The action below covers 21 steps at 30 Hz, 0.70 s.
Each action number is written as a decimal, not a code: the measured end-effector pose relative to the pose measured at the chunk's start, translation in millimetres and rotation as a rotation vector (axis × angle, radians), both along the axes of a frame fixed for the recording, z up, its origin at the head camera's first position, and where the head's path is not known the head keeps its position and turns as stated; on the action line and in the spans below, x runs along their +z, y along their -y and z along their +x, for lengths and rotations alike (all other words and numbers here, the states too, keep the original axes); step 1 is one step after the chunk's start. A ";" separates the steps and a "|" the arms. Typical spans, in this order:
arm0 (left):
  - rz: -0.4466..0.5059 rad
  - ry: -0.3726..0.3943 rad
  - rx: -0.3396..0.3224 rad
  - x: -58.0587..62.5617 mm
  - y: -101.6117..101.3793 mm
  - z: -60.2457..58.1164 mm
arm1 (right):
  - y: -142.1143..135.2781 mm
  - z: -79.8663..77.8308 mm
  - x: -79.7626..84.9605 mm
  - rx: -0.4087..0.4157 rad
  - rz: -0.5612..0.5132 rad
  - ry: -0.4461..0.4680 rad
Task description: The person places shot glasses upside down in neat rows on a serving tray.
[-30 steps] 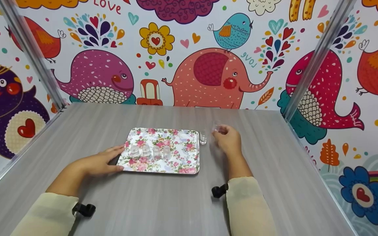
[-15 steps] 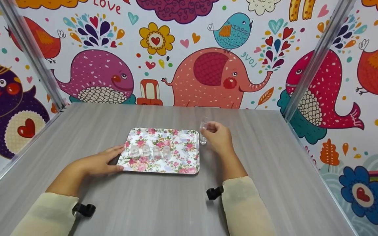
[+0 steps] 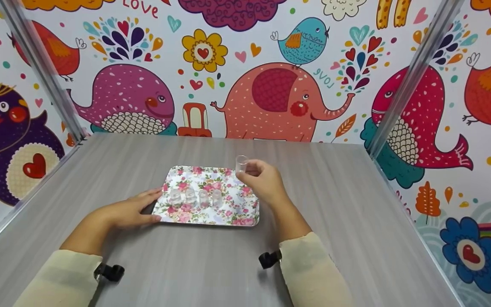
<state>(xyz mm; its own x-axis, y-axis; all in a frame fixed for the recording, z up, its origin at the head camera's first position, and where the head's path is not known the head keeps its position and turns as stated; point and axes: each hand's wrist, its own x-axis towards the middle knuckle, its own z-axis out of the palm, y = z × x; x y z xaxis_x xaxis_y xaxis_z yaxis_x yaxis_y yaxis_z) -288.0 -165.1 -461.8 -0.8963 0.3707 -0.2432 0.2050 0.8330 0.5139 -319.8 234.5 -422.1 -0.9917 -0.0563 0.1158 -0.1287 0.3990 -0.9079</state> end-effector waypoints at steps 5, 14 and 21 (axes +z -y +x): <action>-0.007 0.007 0.001 1.3 -0.7 0.1 | 8.0 5.1 1.5 0.091 -0.067 -0.028; -0.012 0.000 -0.005 1.8 -0.9 -0.4 | 13.1 7.6 -0.4 0.151 -0.085 -0.085; -0.005 -0.003 -0.011 1.8 -0.5 -0.7 | 13.0 7.8 -2.0 0.143 -0.057 -0.120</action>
